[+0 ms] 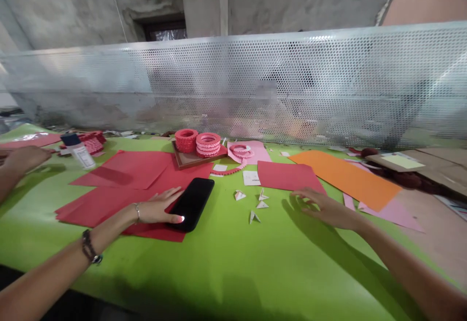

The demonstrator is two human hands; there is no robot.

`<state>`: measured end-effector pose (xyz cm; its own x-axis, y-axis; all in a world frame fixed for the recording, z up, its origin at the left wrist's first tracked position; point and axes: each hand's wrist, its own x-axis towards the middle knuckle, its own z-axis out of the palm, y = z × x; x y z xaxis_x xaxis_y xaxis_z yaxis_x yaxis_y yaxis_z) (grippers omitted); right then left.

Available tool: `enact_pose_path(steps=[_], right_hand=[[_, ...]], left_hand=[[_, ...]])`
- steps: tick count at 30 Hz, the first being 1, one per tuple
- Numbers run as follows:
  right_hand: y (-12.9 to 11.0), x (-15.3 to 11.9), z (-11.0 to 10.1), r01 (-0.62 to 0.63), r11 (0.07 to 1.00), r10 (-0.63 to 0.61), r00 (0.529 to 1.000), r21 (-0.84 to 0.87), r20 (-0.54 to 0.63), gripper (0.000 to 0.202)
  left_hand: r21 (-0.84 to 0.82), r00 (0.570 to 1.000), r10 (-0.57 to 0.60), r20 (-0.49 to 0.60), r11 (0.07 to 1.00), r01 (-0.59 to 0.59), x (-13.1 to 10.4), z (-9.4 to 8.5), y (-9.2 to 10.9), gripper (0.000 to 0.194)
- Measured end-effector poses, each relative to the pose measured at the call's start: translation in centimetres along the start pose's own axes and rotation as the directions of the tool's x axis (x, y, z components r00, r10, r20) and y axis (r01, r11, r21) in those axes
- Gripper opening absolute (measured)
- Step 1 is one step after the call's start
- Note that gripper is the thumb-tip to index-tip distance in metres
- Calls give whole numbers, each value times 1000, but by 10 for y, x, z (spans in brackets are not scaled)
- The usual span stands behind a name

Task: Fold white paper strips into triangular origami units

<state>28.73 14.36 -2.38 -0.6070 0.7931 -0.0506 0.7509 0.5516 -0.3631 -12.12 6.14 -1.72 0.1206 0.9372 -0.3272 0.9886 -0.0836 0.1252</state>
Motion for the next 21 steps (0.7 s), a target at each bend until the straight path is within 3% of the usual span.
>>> enact_pose_path(steps=[9, 21], right_hand=[[-5, -2, 2, 7, 999, -7, 1000, -46, -3, 38], [-15, -6, 1, 1, 998, 0, 1000, -70, 17, 40]], left_hand=[[-29, 999, -39, -15, 999, 39, 5, 11, -5, 85], [-65, 1000, -11, -6, 998, 10, 1, 5, 0, 89]])
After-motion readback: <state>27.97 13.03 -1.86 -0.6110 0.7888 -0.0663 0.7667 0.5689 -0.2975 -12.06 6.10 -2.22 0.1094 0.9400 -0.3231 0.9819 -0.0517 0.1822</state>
